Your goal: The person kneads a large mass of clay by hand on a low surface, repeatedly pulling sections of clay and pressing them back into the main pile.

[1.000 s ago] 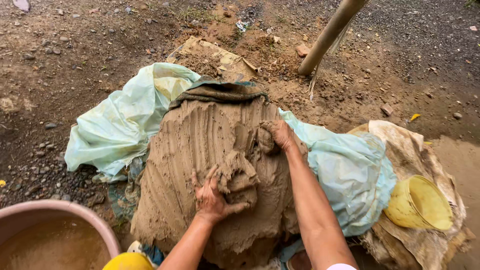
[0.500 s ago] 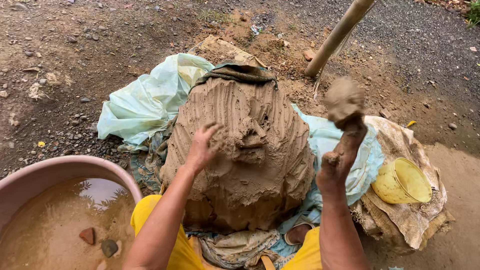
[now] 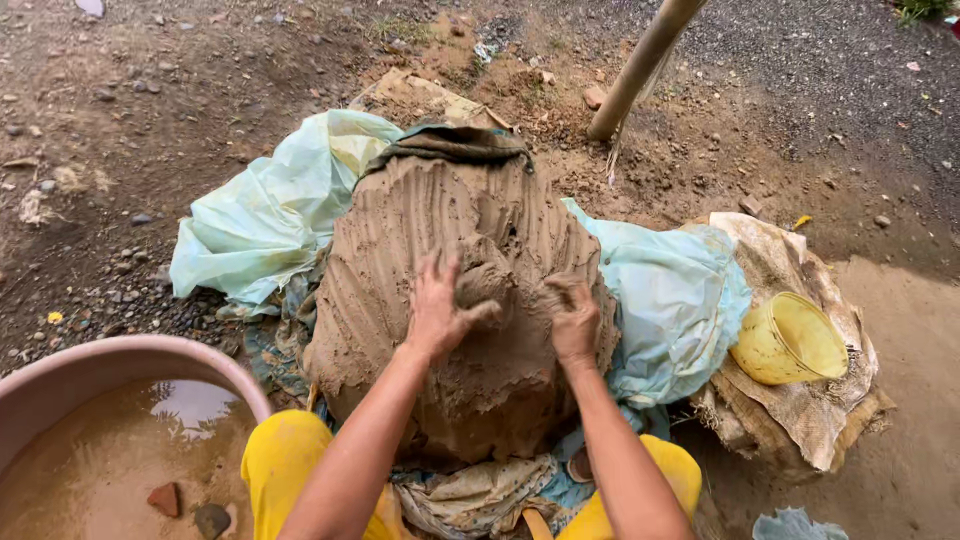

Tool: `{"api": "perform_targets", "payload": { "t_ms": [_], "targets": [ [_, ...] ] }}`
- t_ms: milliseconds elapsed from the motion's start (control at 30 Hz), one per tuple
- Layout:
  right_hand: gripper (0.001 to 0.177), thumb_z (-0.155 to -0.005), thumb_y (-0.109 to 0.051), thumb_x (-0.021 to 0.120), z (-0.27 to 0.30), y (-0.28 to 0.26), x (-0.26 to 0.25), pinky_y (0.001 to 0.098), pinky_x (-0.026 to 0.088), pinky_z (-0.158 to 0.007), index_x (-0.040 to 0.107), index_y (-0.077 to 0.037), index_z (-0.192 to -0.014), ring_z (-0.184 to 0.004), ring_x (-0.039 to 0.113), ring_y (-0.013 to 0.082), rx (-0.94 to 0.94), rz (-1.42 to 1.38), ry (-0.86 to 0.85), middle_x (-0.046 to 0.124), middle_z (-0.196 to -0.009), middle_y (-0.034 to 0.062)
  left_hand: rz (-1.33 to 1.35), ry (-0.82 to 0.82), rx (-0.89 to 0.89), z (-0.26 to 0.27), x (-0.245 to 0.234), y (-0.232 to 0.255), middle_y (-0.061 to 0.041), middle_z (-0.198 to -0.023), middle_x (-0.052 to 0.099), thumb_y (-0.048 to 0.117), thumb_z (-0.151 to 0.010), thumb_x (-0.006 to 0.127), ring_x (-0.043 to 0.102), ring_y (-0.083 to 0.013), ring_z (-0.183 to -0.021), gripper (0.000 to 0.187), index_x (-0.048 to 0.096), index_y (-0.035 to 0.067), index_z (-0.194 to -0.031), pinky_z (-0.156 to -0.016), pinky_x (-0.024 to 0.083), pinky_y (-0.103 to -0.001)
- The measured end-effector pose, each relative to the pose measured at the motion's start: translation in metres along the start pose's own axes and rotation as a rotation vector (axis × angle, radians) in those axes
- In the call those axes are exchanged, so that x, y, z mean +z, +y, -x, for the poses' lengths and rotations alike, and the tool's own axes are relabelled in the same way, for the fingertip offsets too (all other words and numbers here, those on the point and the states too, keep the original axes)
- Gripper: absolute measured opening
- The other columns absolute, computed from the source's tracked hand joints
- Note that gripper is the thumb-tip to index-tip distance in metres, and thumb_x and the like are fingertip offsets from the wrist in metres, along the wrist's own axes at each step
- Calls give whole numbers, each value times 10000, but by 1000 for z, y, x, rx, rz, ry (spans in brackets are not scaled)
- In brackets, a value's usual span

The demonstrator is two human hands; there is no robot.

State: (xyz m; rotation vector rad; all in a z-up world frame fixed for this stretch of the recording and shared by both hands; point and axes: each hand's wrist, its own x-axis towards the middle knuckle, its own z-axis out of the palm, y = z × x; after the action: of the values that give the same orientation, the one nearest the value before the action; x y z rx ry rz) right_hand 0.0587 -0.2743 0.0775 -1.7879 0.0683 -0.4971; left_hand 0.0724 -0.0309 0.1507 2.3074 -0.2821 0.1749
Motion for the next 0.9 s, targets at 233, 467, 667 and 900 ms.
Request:
{"api": "perform_targets", "payload": {
  "t_ms": [233, 467, 667, 900],
  "targets": [
    [497, -901, -41, 711, -149, 192, -76, 300, 417, -1100, 638, -46, -1393, -1314, 573, 192, 74, 350, 49, 627, -1431, 124, -40, 60, 34, -14, 27, -10, -317, -1473, 419, 401, -608, 950, 478, -491, -1316, 871, 595, 114, -1350, -1066, 456, -540],
    [519, -891, -99, 751, -219, 256, -54, 304, 485, -1064, 621, 9, -1382, -1233, 617, 221, 343, -62, -188, 656, -1389, 161, -2, 76, 76, -26, 33, -24, -280, -1443, 460, 327, -547, 974, 495, -489, -1309, 859, 620, 113, -1299, -1066, 459, -542],
    [506, -894, -180, 805, -224, 250, -64, 313, 534, -972, 644, 34, -1323, -1161, 656, 223, 382, 131, -180, 673, -1318, 150, 25, 140, 83, -38, 37, -23, -261, -1430, 474, 405, -558, 988, 510, -464, -1263, 846, 648, 134, -1285, -1042, 455, -552],
    [410, -892, -231, 691, -173, 213, -72, 410, 599, -698, 659, -23, -1243, -941, 682, 216, 709, -45, -118, 717, -1094, 102, 0, 84, 32, -30, 42, -26, -236, -1400, 505, 438, -596, 938, 526, -426, -1296, 817, 627, 128, -1285, -1068, 470, -526]
  ]
}}
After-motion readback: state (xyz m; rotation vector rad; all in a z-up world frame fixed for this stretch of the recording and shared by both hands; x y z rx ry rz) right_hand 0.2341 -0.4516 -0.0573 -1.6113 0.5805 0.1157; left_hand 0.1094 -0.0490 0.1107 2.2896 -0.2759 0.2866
